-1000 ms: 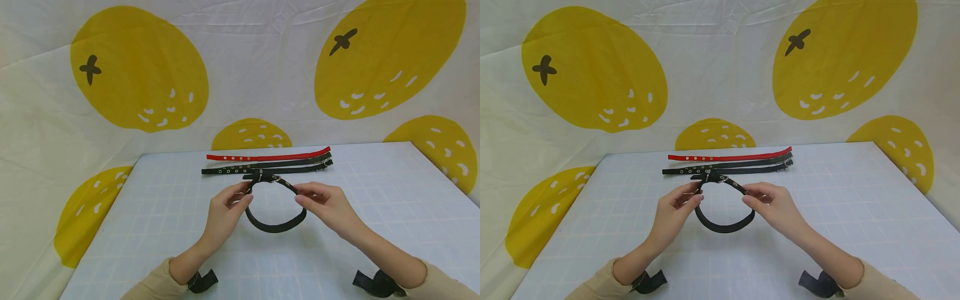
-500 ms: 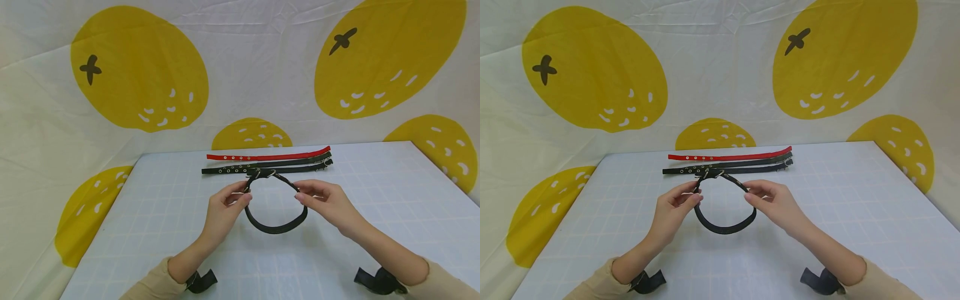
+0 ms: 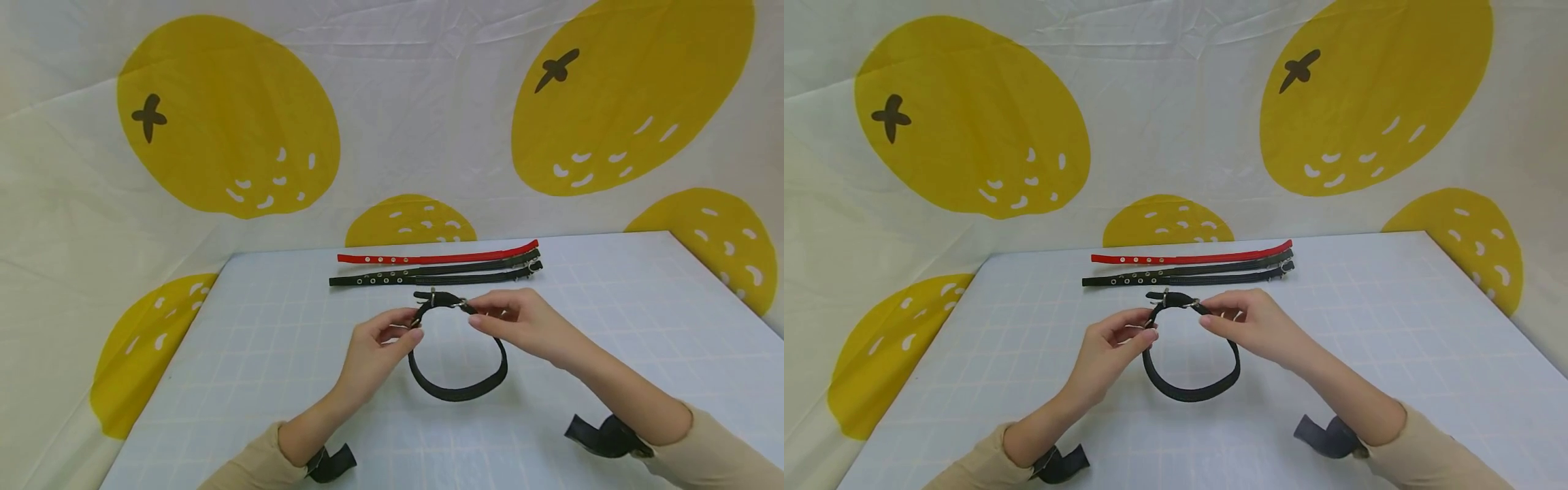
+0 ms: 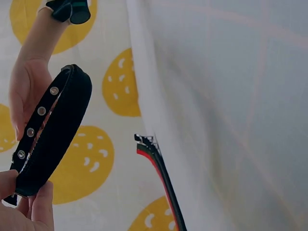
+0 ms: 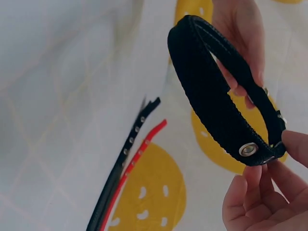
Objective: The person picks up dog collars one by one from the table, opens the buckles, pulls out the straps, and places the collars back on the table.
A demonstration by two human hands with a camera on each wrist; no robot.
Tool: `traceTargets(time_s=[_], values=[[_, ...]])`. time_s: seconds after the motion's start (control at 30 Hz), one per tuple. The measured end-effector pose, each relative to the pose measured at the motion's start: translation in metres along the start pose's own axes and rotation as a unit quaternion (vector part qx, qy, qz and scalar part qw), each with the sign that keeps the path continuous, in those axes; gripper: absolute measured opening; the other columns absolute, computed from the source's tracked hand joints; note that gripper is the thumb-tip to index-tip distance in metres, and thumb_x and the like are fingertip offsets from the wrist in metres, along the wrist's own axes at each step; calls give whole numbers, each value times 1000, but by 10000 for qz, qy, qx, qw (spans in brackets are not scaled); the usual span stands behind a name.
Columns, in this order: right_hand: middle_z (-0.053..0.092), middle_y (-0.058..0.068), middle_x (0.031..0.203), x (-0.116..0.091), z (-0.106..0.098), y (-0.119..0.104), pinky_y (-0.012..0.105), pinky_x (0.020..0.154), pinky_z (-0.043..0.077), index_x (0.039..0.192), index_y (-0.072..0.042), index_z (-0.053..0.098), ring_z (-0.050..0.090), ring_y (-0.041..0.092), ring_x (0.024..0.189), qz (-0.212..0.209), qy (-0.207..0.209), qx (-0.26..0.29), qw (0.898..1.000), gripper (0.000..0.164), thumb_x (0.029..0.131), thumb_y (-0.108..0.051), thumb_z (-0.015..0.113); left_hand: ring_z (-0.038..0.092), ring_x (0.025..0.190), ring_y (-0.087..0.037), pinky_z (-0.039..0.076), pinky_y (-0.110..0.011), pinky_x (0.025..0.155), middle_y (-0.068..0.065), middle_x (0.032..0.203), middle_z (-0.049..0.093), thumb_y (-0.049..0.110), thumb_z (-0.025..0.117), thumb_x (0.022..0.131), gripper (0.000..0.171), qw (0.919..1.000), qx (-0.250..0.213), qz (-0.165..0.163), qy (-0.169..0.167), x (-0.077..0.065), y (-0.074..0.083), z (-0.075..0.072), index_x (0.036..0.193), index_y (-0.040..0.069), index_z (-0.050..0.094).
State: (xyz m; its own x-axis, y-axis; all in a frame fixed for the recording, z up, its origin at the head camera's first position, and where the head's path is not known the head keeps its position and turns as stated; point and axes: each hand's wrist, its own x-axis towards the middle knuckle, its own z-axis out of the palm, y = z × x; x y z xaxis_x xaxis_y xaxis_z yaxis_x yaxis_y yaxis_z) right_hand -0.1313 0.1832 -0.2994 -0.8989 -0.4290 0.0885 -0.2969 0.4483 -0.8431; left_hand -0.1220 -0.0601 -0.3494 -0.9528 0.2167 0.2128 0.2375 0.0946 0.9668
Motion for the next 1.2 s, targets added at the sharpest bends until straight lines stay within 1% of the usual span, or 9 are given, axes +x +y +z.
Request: traceTargets(time_s=[0.13, 0.27, 0.47, 0.63, 0.83, 1.0, 1.1, 1.2], values=[[65, 2, 87, 2, 1, 0, 31, 63, 52, 108, -5, 68, 58, 25, 79, -29, 55, -71, 10000, 25, 86, -19, 67, 61, 86, -17, 54, -26, 72, -6, 94, 66, 18, 71, 84, 29, 9995, 295, 54, -84, 0, 1, 3, 110, 9, 66], [65, 0, 87, 3, 2, 0, 29, 65, 52, 108, -4, 67, 58, 20, 78, -141, 80, -288, 9995, 27, 85, -19, 69, 60, 84, -16, 54, -26, 69, -3, 91, 65, 18, 71, 84, 30, 9984, 549, 75, -131, 0, 2, 3, 112, 10, 66], [66, 0, 90, 1, 0, 0, 28, 67, 53, 112, -3, 65, 59, 16, 79, -212, 42, -545, 9983, 32, 85, -21, 69, 60, 85, -16, 54, -25, 68, -2, 92, 65, 19, 70, 85, 31, 9971, 744, 77, -106, 1, -2, -1, 115, 11, 65], [65, -3, 85, 0, -3, 1, 28, 69, 53, 110, -5, 67, 59, 14, 76, -371, 143, -767, 9963, 30, 84, -21, 70, 60, 87, -16, 54, -25, 70, -2, 93, 65, 18, 70, 84, 31, 9974, 719, 61, 4, 2, -3, -5, 115, 12, 64], [64, -4, 83, -2, -6, 3, 26, 68, 53, 109, -4, 66, 58, 12, 75, -492, 292, -943, 9939, 30, 84, -20, 71, 60, 89, -17, 53, -25, 74, -2, 97, 64, 19, 69, 85, 33, 9972, 727, -82, 164, 3, -3, -10, 117, 12, 63], [64, -3, 84, -3, -10, 5, 25, 68, 53, 110, -4, 66, 59, 12, 76, -388, 465, -988, 9933, 31, 84, -19, 71, 60, 90, -16, 51, -31, 81, -1, 100, 63, 19, 69, 85, 34, 9960, 777, -111, 418, 6, -4, -15, 118, 14, 62], [66, -1, 85, -3, -13, 6, 24, 68, 53, 110, -2, 65, 61, 13, 77, -287, 536, -888, 9942, 31, 84, -18, 71, 60, 89, -16, 51, -34, 82, -2, 101, 63, 18, 69, 85, 34, 9954, 787, -94, 531, 7, -7, -18, 118, 13, 62], [67, 2, 88, -2, -15, 8, 24, 71, 53, 110, -1, 64, 63, 15, 80, -148, 638, -805, 9946, 31, 84, -17, 70, 60, 88, -17, 51, -35, 81, -4, 100, 63, 17, 69, 85, 35, 9949, 781, -67, 637, 9, -9, -21, 119, 11, 62]])
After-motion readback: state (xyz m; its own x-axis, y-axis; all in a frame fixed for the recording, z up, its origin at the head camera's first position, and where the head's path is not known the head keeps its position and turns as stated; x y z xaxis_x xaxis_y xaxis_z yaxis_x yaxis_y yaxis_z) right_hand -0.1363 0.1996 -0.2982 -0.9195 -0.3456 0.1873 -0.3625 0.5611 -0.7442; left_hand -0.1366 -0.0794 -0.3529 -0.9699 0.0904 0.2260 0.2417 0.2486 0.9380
